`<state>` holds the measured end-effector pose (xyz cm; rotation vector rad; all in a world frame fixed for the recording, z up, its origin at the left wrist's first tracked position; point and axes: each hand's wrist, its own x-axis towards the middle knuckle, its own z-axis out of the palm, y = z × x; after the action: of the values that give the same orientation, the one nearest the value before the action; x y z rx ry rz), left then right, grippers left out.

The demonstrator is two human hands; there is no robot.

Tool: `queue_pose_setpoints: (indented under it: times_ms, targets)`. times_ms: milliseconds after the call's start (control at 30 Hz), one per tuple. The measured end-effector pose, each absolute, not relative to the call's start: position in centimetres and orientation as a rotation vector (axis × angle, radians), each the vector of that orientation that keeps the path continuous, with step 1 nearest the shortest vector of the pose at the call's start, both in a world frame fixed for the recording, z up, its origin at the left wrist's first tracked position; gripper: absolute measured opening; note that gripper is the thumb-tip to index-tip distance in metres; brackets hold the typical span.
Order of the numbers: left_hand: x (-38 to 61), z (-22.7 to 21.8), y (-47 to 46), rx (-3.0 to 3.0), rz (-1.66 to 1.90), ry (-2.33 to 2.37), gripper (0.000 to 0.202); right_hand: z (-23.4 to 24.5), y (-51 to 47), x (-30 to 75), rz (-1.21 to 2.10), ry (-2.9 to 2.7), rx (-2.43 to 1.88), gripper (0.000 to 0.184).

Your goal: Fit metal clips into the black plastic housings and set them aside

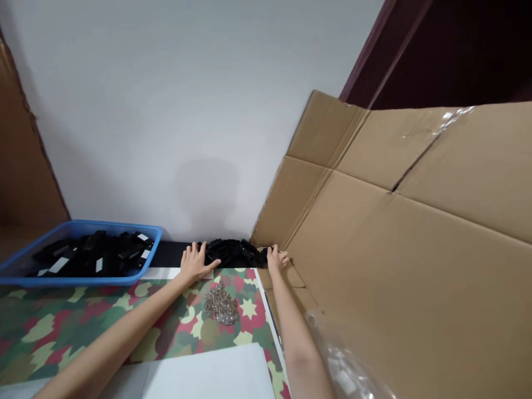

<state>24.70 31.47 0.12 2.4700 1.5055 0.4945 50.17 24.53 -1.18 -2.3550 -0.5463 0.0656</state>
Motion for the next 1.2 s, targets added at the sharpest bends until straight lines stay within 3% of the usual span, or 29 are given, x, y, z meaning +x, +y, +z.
queue_pose_setpoints:
  times_ms: [433,633,867,1000,1200]
  targets:
    - [22.6,1.6,30.7,2.347,0.532,1.684,0.088,-2.3,27.3,40.4,0.197,-0.954,-2.160,0.035]
    - [22.0,5.9,30.7,2.333,0.615,1.713,0.068,0.9,27.0,40.7,0.247,-0.842,-2.190,0.035]
    - [17.6,11.5,30.6,2.503,0.679,1.608,0.061,4.3,23.2,42.0,0.286,-0.930,-2.165,0.028]
    - [11.1,10.9,29.6,2.636,0.576,1.531,0.052,4.9,19.2,38.8,0.311,-1.198,-2.000,0.017]
    - [4.8,7.0,27.2,2.756,0.465,1.454,0.035,2.7,11.6,29.8,0.336,-1.559,-1.774,0.014]
